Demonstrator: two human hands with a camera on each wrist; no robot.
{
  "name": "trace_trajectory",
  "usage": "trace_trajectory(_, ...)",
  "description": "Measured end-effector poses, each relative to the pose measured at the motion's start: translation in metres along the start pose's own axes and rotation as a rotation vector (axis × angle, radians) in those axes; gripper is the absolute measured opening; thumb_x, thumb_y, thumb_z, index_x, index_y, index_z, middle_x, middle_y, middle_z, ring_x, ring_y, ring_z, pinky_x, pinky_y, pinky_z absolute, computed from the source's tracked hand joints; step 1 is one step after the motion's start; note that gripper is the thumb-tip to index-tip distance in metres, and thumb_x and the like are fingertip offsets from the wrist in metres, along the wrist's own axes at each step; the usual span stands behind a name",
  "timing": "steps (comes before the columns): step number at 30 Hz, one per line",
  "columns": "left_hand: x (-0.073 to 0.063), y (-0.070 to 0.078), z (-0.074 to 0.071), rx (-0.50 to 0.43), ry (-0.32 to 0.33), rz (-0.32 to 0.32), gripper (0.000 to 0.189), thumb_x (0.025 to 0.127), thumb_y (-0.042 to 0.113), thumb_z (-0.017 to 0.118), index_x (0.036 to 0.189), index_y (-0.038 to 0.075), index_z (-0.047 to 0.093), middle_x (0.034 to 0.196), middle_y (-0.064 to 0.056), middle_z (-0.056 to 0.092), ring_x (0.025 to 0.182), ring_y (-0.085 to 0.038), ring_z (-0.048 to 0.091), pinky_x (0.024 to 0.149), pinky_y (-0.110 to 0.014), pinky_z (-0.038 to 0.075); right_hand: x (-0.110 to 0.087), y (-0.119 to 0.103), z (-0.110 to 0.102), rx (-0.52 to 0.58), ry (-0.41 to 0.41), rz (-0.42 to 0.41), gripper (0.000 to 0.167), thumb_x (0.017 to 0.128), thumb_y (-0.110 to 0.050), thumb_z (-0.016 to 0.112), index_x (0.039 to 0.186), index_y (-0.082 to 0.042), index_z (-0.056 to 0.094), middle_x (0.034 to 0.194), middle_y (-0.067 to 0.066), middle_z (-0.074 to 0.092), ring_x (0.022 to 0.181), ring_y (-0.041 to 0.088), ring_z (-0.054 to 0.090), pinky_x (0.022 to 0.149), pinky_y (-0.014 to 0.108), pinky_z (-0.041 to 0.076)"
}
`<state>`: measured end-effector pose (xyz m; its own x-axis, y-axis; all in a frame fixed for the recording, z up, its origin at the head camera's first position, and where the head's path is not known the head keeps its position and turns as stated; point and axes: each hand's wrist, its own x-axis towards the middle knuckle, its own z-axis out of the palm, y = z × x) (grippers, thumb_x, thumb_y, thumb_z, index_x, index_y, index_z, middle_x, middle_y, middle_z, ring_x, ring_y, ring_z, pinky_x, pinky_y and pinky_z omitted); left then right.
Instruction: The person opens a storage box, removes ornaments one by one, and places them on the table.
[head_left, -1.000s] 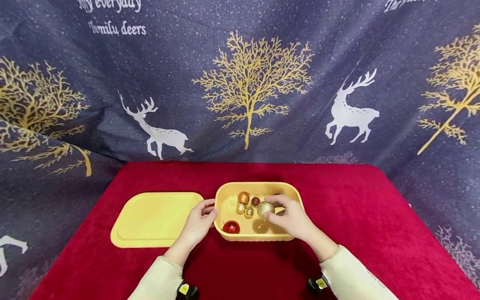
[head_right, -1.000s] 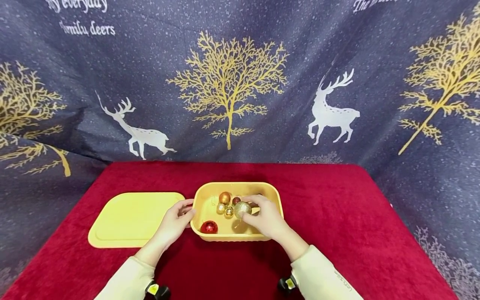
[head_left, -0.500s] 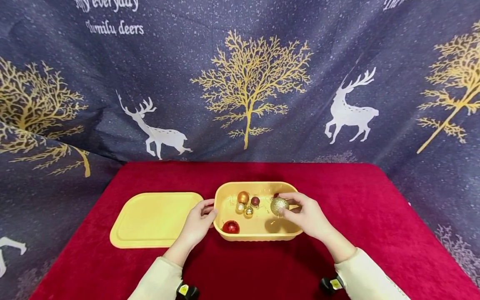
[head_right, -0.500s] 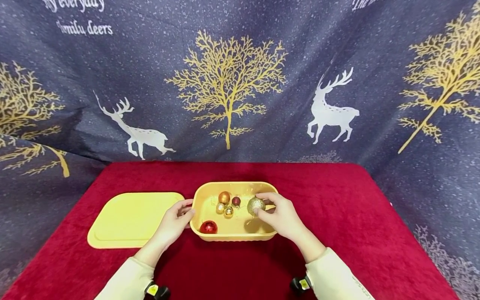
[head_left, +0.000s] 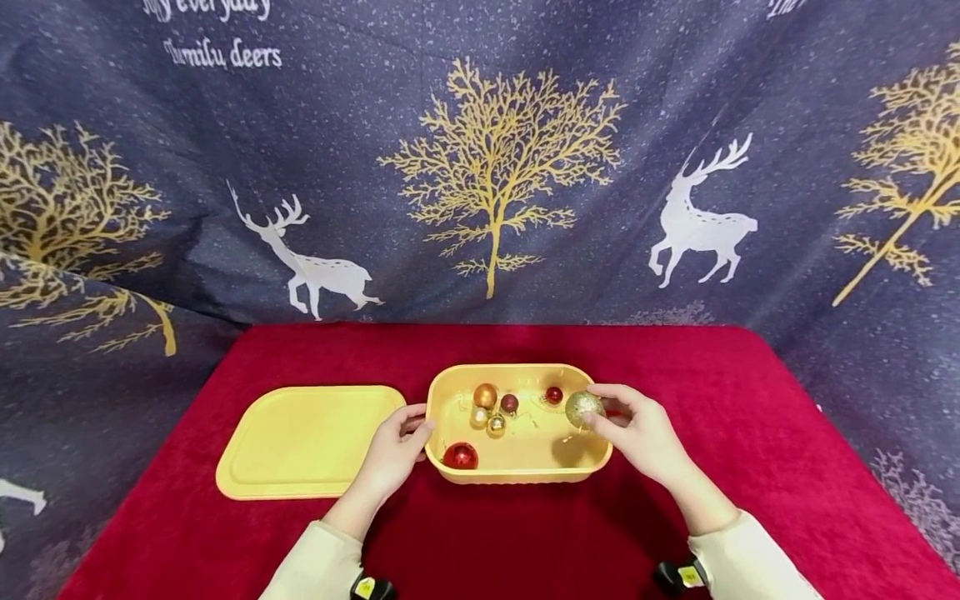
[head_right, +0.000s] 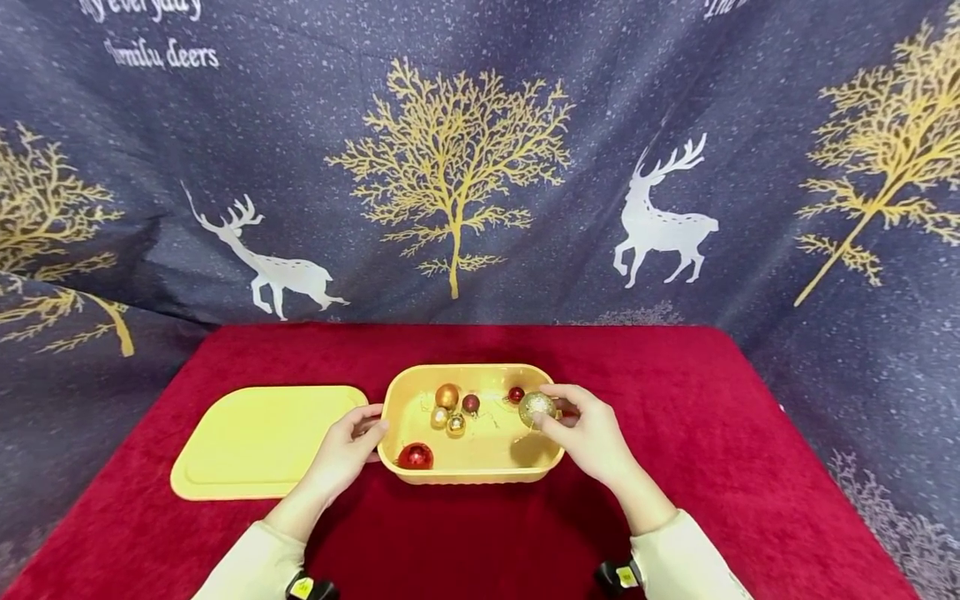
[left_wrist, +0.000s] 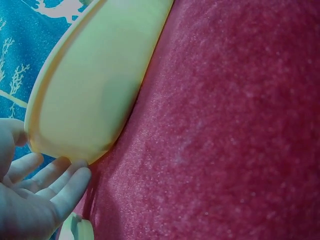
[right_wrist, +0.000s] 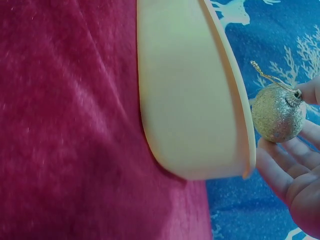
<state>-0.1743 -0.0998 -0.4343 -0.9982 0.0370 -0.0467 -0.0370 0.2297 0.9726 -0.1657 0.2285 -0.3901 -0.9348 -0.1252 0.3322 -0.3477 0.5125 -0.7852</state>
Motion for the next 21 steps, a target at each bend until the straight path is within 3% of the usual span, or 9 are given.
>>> trace_trajectory(10, 0.001, -0.001, 0.004, 0.023, -0.001, -0.011, 0.035, 0.096, 0.015, 0.054, 0.126, -0.003, 0.054, 0.112, -0.022, 0.061, 0.092, -0.026, 0.064, 0.071, -0.033, 0.057, -0.008, 0.012, -0.020, -0.006, 0.031, 0.047, 0.037, 0.083, -0.009, 0.072, 0.117, -0.002, 0.063, 0.108, 0.016, 0.068, 0.088, -0.007, 0.059, 0.069, 0.016, 0.055)
trace_trajectory(21, -0.002, -0.002, 0.001, 0.021, -0.005, 0.000, 0.038, 0.096, 0.019, 0.055, 0.126, -0.004, 0.053, 0.114, -0.024, 0.061, 0.092, -0.028, 0.065, 0.073, -0.038, 0.058, -0.009, 0.030, -0.032, -0.097, 0.064, 0.058, 0.035, 0.083, -0.008, 0.071, 0.116, 0.001, 0.063, 0.106, 0.018, 0.068, 0.087, -0.011, 0.057, 0.069, 0.011, 0.051)
